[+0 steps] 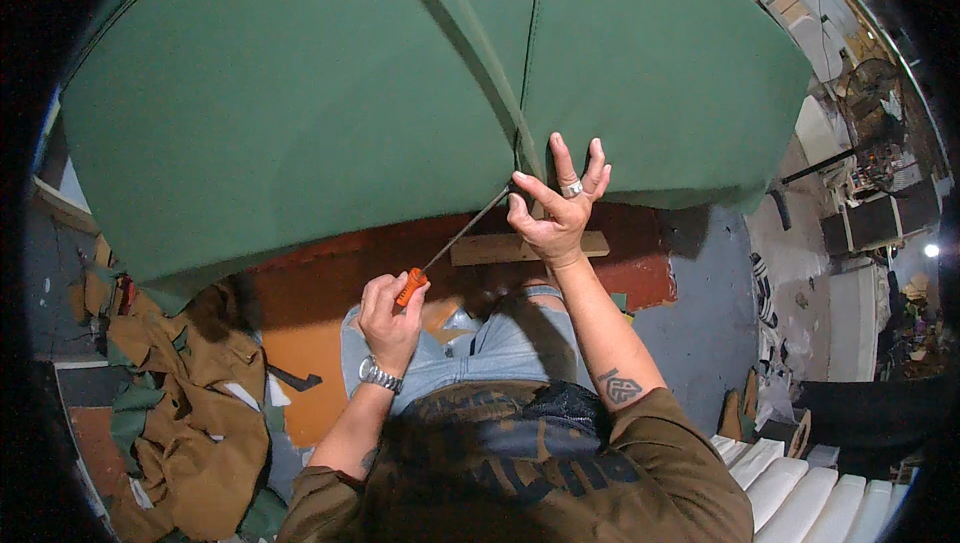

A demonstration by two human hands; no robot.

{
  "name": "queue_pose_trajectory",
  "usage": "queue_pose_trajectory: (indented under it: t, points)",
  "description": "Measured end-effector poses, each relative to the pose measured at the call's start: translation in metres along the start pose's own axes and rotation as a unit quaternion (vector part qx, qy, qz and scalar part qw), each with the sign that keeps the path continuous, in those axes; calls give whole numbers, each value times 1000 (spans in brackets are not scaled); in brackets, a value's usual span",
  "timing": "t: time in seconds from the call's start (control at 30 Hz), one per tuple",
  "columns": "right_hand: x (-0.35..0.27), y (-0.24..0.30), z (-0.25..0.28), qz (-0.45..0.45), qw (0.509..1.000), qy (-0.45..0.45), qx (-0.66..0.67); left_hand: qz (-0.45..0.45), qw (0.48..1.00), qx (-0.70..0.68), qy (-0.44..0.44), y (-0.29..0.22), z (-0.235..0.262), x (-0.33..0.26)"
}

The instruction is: The person uses a screwdriver to pry open a seam on a green upholstered chair. They repeatedly insert the tool into the seam and lever it to separate the fabric layers, working along the same section throughout the clip.

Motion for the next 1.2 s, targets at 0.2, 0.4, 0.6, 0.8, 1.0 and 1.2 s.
queue_pose_trajectory:
  t: [0.2,0.4,0.6,0.8,1.0,1.2]
  points:
    - [0,0,1,1,1000,9,-3,22,999,-23,10,1,-8,-3]
    - [0,1,3,-2,1000,13,9,20,999,26,-8,-1,-10,-8]
    - [0,0,4,-10,1000,17,7,2,997,64,-43,-5,-6,-11]
    - [0,1,4,-11,1000,19,5,-11,997,65,-48,-5,-2,-9]
    - [0,1,4,-10,1000,18,2,-19,996,71,-49,-3,3,-10]
    - [1,0,5,-12,1000,21,5,-3,997,63,-54,10,6,-9]
Point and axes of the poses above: each hand's wrist, its own x-axis towards the middle knuckle, its own z-axis out of the back of the hand, y = z × x, the point moved 3 cm from there along x, towards the middle knuckle, and after that the axes turned 15 degrees about x, right-handed, at the moved point
